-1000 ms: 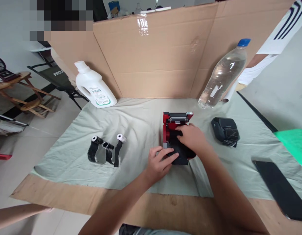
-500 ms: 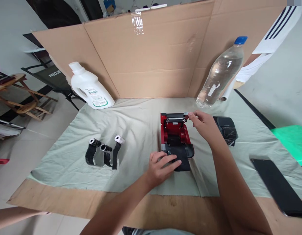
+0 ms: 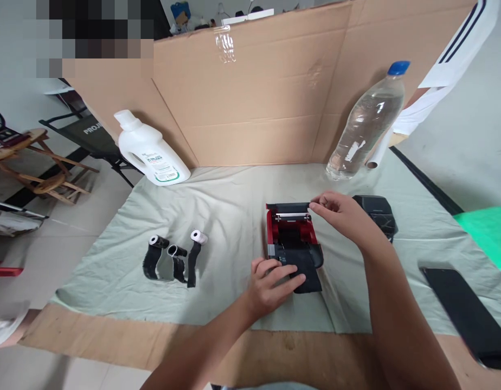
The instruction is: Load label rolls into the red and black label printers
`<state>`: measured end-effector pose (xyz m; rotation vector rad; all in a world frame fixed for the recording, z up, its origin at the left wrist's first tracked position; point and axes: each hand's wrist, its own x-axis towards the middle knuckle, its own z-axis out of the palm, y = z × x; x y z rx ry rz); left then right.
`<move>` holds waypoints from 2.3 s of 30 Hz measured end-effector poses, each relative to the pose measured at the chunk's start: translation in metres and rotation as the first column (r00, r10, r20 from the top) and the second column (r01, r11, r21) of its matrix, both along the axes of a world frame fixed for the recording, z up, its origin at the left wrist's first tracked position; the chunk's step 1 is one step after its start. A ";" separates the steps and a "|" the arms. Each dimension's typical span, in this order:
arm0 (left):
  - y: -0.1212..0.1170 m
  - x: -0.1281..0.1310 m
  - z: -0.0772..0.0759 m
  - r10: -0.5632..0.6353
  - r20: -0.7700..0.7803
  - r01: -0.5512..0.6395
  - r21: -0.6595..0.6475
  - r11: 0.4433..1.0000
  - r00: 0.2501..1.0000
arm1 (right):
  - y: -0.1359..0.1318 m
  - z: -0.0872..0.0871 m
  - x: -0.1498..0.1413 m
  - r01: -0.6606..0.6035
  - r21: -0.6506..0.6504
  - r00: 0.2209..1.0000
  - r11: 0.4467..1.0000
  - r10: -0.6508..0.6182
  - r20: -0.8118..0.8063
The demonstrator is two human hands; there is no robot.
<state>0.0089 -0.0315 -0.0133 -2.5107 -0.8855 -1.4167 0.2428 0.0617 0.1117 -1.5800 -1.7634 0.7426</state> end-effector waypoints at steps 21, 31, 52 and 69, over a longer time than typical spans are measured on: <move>0.006 -0.007 -0.004 0.031 -0.120 -0.032 -0.003 0.999 0.992 | -0.010 -0.004 0.018 -0.196 -0.013 0.965 0.981 0.195 0.176; 0.076 -0.016 0.102 -0.263 -0.470 -0.033 -0.534 0.845 0.842 | -0.001 -0.003 0.018 -0.176 0.039 0.972 0.984 0.167 0.166; 0.092 0.015 0.106 -0.336 -0.526 -0.232 -0.745 0.626 0.781 | 0.003 -0.006 0.009 -0.061 0.144 0.992 0.988 0.045 0.117; 0.056 0.007 0.102 -0.215 -0.467 -0.101 -0.563 0.820 0.857 | 0.002 -0.003 0.007 -0.061 0.149 0.992 0.987 0.044 0.117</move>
